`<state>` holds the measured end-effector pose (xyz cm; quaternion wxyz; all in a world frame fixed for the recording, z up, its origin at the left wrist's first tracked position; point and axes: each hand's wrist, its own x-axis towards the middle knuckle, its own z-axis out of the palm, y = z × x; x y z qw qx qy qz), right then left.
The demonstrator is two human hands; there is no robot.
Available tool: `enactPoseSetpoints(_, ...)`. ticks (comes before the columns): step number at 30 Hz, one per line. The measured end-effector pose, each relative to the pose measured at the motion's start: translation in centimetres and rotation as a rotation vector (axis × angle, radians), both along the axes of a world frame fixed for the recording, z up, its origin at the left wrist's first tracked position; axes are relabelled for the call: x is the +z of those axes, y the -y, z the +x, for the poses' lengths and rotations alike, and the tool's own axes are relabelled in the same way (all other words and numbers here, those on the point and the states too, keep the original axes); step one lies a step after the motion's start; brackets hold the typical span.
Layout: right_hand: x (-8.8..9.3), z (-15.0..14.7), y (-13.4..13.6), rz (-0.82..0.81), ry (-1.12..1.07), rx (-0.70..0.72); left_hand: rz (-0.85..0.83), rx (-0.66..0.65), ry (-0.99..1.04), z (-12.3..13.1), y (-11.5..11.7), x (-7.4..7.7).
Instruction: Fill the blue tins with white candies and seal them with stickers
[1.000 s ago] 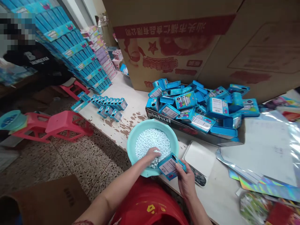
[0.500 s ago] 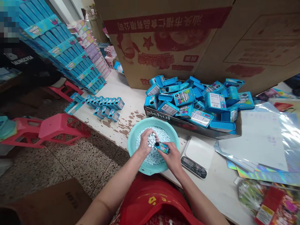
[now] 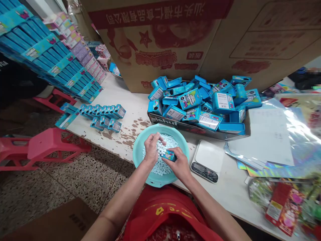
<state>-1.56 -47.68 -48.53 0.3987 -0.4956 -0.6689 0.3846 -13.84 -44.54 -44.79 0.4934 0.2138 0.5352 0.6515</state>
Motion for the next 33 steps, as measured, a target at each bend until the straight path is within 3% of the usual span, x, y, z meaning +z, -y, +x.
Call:
enactPoseSetpoints(16, 0.2, -0.4, -0.3, -0.073, -0.011, -0.030, 0.011, -0.048, -0.138, 0.4, 0.2, -0.3)
enactPoseSetpoints(23, 0.6, -0.4, -0.3, -0.059, -0.019, -0.031, 0.004, -0.017, -0.143, 0.2, 0.0, -0.4)
enactPoseSetpoints(33, 0.8, 0.3, -0.6, -0.074, 0.004, -0.065, 0.001, -0.083, -0.142, 1.2, -0.3, -0.1)
